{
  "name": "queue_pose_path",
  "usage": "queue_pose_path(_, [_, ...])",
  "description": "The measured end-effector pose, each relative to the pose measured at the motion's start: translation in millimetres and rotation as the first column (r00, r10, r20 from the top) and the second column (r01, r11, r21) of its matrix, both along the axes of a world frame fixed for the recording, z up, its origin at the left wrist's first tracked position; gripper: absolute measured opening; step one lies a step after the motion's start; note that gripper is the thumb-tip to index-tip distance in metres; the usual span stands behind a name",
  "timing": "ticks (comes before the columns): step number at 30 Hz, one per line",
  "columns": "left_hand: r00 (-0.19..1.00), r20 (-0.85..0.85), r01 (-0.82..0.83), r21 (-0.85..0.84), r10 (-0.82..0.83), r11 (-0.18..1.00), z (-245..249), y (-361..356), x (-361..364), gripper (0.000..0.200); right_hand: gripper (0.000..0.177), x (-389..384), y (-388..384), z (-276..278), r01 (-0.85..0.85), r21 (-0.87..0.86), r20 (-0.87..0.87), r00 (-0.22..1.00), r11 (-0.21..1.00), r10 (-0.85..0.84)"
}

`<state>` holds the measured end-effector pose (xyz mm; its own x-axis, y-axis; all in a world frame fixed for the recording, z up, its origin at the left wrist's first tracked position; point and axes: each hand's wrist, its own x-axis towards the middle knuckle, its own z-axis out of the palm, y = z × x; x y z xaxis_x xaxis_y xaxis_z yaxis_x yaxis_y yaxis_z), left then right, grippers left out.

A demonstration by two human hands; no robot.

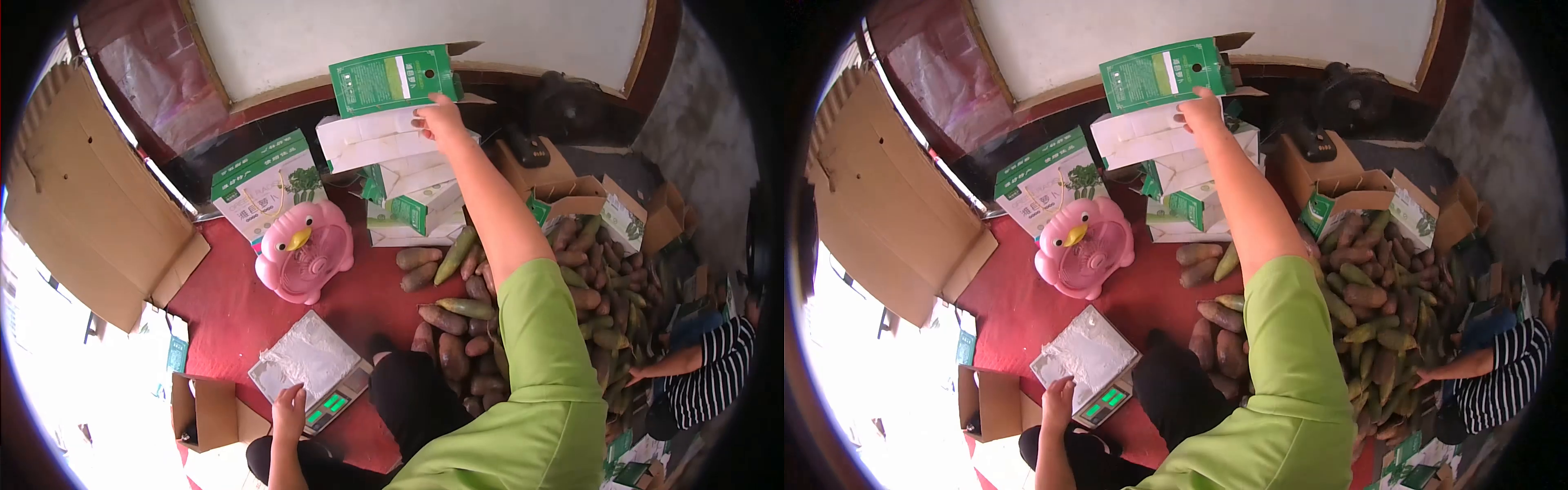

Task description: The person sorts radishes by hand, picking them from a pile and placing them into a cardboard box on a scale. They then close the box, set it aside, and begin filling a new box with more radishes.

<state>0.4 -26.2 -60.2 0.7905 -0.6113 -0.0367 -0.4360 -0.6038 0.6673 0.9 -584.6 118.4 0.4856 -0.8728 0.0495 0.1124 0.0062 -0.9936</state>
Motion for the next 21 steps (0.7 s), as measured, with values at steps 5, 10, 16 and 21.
queue_pose_path(5, [0.993,-0.094,-0.077,-0.046,0.072,0.996,1.8,9.5,9.2,0.022,0.059,20.9,-26.2,17.6,-0.044,0.029,0.131,0.991,0.999,0.04])
queue_pose_path(10, [0.989,-0.097,-0.113,-0.02,0.111,0.993,2.1,15.2,17.2,0.025,0.038,38.1,-46.0,19.6,-0.062,0.055,0.094,0.994,0.997,0.057])
queue_pose_path(16, [0.994,-0.069,-0.084,0.013,0.085,0.996,-2.6,22.3,23.8,0.028,0.021,58.1,-68.8,18.8,-0.176,0.146,0.285,0.95,0.973,0.129])
queue_pose_path(21, [0.991,-0.08,-0.112,-0.022,0.11,0.993,-3.9,22.0,21.5,0.027,0.017,70.8,-76.6,14.2,-0.212,0.19,0.292,0.944,0.959,0.151])
